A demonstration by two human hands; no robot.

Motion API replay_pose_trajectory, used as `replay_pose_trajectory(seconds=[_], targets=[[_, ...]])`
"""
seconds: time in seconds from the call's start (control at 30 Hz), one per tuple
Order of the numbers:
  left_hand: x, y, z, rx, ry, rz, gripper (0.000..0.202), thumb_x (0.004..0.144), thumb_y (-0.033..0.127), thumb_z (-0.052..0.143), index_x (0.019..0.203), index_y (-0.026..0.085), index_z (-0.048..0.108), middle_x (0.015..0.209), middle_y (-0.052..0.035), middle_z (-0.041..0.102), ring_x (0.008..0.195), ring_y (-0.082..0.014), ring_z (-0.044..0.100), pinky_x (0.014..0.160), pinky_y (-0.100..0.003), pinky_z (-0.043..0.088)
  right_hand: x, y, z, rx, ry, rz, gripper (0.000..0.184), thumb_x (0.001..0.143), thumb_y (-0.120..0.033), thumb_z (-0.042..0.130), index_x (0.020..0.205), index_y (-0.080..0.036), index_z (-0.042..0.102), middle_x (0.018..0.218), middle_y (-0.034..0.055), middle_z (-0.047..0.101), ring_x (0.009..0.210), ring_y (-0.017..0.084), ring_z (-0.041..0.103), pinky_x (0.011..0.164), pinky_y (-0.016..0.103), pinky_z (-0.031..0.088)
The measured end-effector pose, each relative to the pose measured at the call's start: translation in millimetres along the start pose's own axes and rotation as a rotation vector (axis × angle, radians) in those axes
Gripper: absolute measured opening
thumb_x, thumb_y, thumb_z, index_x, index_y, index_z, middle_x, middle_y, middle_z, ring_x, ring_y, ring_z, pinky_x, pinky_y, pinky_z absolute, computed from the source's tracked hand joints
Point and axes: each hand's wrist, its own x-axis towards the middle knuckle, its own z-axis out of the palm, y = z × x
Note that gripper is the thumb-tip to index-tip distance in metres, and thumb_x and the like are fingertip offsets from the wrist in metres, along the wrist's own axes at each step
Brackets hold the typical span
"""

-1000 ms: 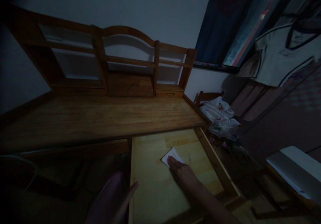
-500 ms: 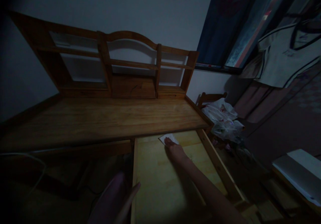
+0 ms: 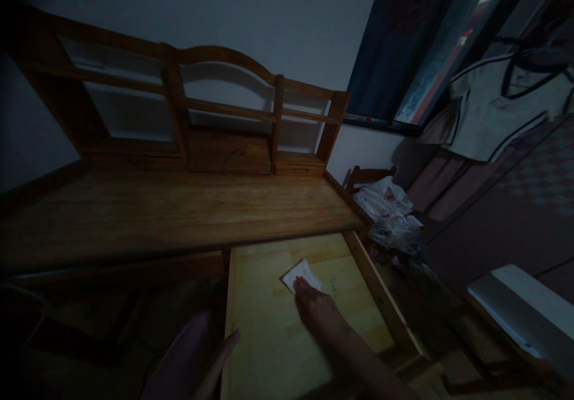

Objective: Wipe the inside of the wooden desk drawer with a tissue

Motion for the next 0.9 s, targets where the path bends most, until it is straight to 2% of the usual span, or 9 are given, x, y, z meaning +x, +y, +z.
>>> replay_pose_trajectory(seconds=[0.07, 0.13, 0.2, 0.27, 0.4, 0.5, 0.63, 0.77, 0.9], targets=[[10, 7, -7.0, 0.085, 0.033, 0.056, 0.038, 0.068, 0.031, 0.093, 0.101, 0.027, 0.075, 0.137, -0.0060, 0.071, 0.149, -0.0365, 0.046, 0.123, -0.056, 0.038, -14, -4, 0, 0.052, -0.013, 0.002, 0.077, 0.087, 0.003, 0.041, 0.161, -0.019, 0.039, 0.164, 0.0120, 0.037, 0.147, 0.022, 0.045, 0.120, 0.040, 0.042], [16, 13, -12.5, 0.153, 0.041, 0.111, 0.043, 0.057, 0.031, 0.098, 0.094, 0.031, 0.076, 0.133, -0.0037, 0.073, 0.155, -0.0375, 0.035, 0.128, -0.050, 0.030, -24, -9, -5, 0.130, -0.046, 0.006, 0.069, 0.094, -0.003, 0.042, 0.161, -0.021, 0.041, 0.165, 0.0105, 0.036, 0.149, 0.022, 0.043, 0.122, 0.042, 0.040], [20, 13, -15.0, 0.200, 0.037, 0.157, 0.040, 0.056, 0.036, 0.098, 0.089, 0.033, 0.075, 0.125, -0.0034, 0.075, 0.155, -0.0379, 0.034, 0.129, -0.046, 0.027, -30, -13, -12, 0.212, -0.073, 0.018, 0.060, 0.100, -0.014, 0.045, 0.159, -0.026, 0.045, 0.165, 0.0069, 0.038, 0.150, 0.023, 0.040, 0.124, 0.045, 0.039], [21, 7, -15.0, 0.232, 0.041, 0.192, 0.034, 0.059, 0.039, 0.096, 0.084, 0.031, 0.073, 0.120, -0.0052, 0.076, 0.154, -0.0399, 0.037, 0.130, -0.048, 0.021, -32, -16, -16, 0.247, -0.066, 0.053, 0.051, 0.104, -0.024, 0.046, 0.155, -0.029, 0.051, 0.163, 0.0054, 0.042, 0.151, 0.024, 0.040, 0.124, 0.047, 0.039], [26, -12, -12.8, 0.192, 0.150, 0.272, 0.042, 0.058, 0.031, 0.096, 0.095, 0.028, 0.076, 0.141, -0.0047, 0.068, 0.158, -0.0374, 0.029, 0.131, -0.046, 0.013, -25, -20, -15, 0.176, -0.007, 0.128, 0.046, 0.103, -0.030, 0.051, 0.147, -0.025, 0.060, 0.157, 0.0107, 0.053, 0.141, 0.028, 0.055, 0.118, 0.044, 0.047], [27, -25, -9.0, 0.016, 0.136, 0.172, 0.045, 0.059, 0.026, 0.097, 0.099, 0.029, 0.078, 0.148, -0.0013, 0.064, 0.158, -0.0347, 0.030, 0.129, -0.041, 0.027, -14, -27, -12, 0.066, 0.037, 0.186, 0.044, 0.098, -0.029, 0.057, 0.142, -0.022, 0.062, 0.147, 0.0143, 0.062, 0.128, 0.030, 0.065, 0.107, 0.042, 0.055], [19, -35, -1.8, -0.097, -0.025, -0.033, 0.028, 0.084, 0.038, 0.081, 0.108, 0.024, 0.076, 0.135, -0.0081, 0.072, 0.134, -0.0322, 0.060, 0.110, -0.051, 0.053, 1, -38, -10, -0.093, 0.053, 0.251, 0.031, 0.096, -0.028, 0.059, 0.125, -0.021, 0.066, 0.133, 0.0157, 0.065, 0.112, 0.029, 0.068, 0.087, 0.037, 0.057], [14, -40, -1.9, -0.110, -0.062, -0.102, 0.034, 0.094, 0.046, 0.068, 0.121, 0.024, 0.071, 0.128, -0.0088, 0.073, 0.117, -0.0264, 0.069, 0.099, -0.048, 0.058, 8, -37, -8, -0.128, 0.074, 0.273, 0.021, 0.097, -0.023, 0.053, 0.115, -0.020, 0.065, 0.119, 0.0152, 0.070, 0.110, 0.029, 0.066, 0.084, 0.035, 0.051], [28, -47, -3.9, -0.111, -0.070, -0.133, 0.038, 0.093, 0.051, 0.068, 0.120, 0.025, 0.072, 0.127, -0.0095, 0.074, 0.119, -0.0270, 0.069, 0.101, -0.049, 0.057, 7, -20, -10, 0.089, 0.150, 0.340, 0.024, 0.098, -0.028, 0.045, 0.114, -0.019, 0.060, 0.101, 0.0136, 0.074, 0.088, 0.025, 0.069, 0.075, 0.032, 0.045]])
